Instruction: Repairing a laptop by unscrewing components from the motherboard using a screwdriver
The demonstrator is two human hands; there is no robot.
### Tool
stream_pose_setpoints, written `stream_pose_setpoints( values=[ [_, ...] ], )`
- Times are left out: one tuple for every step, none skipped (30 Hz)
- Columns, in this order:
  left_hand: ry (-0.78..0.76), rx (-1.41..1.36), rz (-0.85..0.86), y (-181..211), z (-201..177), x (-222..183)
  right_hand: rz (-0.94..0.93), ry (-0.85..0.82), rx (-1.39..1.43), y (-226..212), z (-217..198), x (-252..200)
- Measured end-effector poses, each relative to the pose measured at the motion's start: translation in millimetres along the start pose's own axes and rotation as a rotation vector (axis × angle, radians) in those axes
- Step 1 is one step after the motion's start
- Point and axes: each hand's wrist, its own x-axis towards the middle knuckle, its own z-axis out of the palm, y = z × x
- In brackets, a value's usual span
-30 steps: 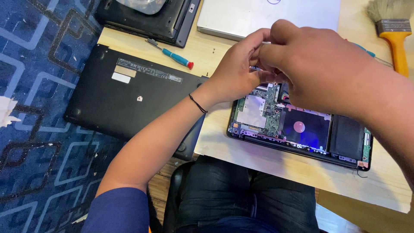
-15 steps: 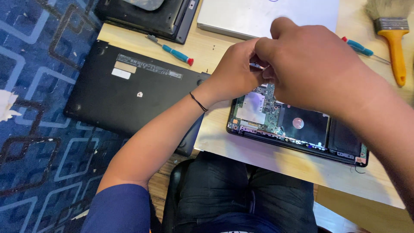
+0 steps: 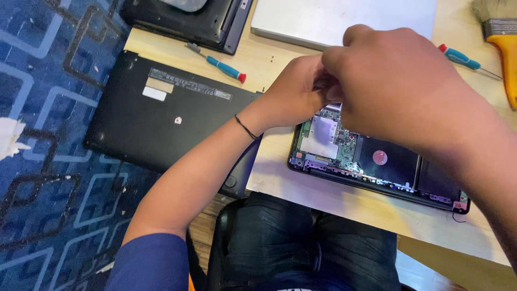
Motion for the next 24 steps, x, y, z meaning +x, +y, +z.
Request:
stream_pose_setpoints(
  values=[
    [-0.006,-0.002,0.000,-2.7,-0.2,1.1,0.006,-0.001,0.002,-1.1,-3.0,0.1],
    [-0.029,-0.110,-0.044,-5.8,-0.5,1.8,0.035,-0.018,0.011,-2.6,-5.5,0.4],
    [-0.046,-0.219,-0.093,-9.3,-0.8,0.2,0.057,-0.039,0.020,-5.1,-7.6,1.1],
    [-0.045,-0.222,-0.097,-9.0,-1.0,-1.0,0.056,-0.044,0.022,-5.4,-10.4,0.5],
    [-0.062,-0.170,-0.071,-7.7,-3.3,-0.7,0.041,-0.086,0.089,-5.5,-14.7,1.1],
    [-0.079,-0.117,-0.045,-6.2,-5.6,-0.4,0.026,-0.128,0.155,-5.6,-19.4,1.7],
    [-0.079,-0.115,-0.043,-3.4,-4.9,0.3,0.027,-0.126,0.155,-2.8,-18.0,2.7],
    [-0.090,-0.259,-0.084,-0.8,-4.2,1.2,0.004,-0.149,0.184,0.2,-16.6,3.8],
    [-0.099,-0.402,-0.129,1.5,-3.4,0.8,-0.020,-0.174,0.215,2.7,-14.4,5.1],
    [-0.097,-0.401,-0.131,0.5,-6.4,1.8,-0.022,-0.174,0.217,5.3,-8.9,5.9],
    [-0.143,-0.413,-0.108,-1.4,-7.5,2.9,-0.054,-0.105,0.202,8.5,-2.5,5.5],
    [-0.189,-0.426,-0.084,-3.5,-8.5,4.1,-0.085,-0.035,0.187,11.6,4.1,5.1],
    [-0.187,-0.430,-0.088,-8.6,-7.5,4.0,-0.086,-0.041,0.189,12.5,7.7,4.8],
    [-0.213,-0.439,-0.057,-13.1,-6.5,3.7,-0.058,-0.011,0.180,13.2,10.9,4.2],
    [-0.240,-0.441,-0.020,-16.6,-7.9,5.5,-0.031,0.028,0.168,14.3,12.4,5.2],
    [-0.238,-0.438,-0.019,-14.0,-7.9,4.6,-0.033,0.031,0.168,13.5,11.8,6.4],
    [-0.183,-0.311,-0.020,-12.2,-6.4,3.6,-0.016,0.040,0.180,13.1,12.0,6.4],
    [-0.127,-0.185,-0.021,-10.7,-4.6,2.5,0.001,0.049,0.192,12.6,12.6,6.5],
    [-0.126,-0.188,-0.027,-6.8,-4.7,1.7,0.000,0.043,0.195,11.6,11.1,6.4],
    [-0.083,-0.127,-0.033,-2.9,-4.8,1.1,0.045,0.028,0.222,10.6,9.6,6.4],
    [-0.044,-0.064,-0.035,1.2,-5.3,2.7,0.095,0.017,0.247,10.7,7.3,6.4],
    [-0.048,-0.066,-0.036,-1.5,-2.1,2.3,0.099,0.015,0.248,11.2,9.2,5.0],
    [-0.038,-0.114,-0.028,-3.3,0.0,2.6,0.081,0.035,0.240,11.7,9.8,4.4],
    [-0.029,-0.163,-0.021,-5.0,1.8,2.4,0.064,0.054,0.232,11.7,10.2,3.8]
  ],
)
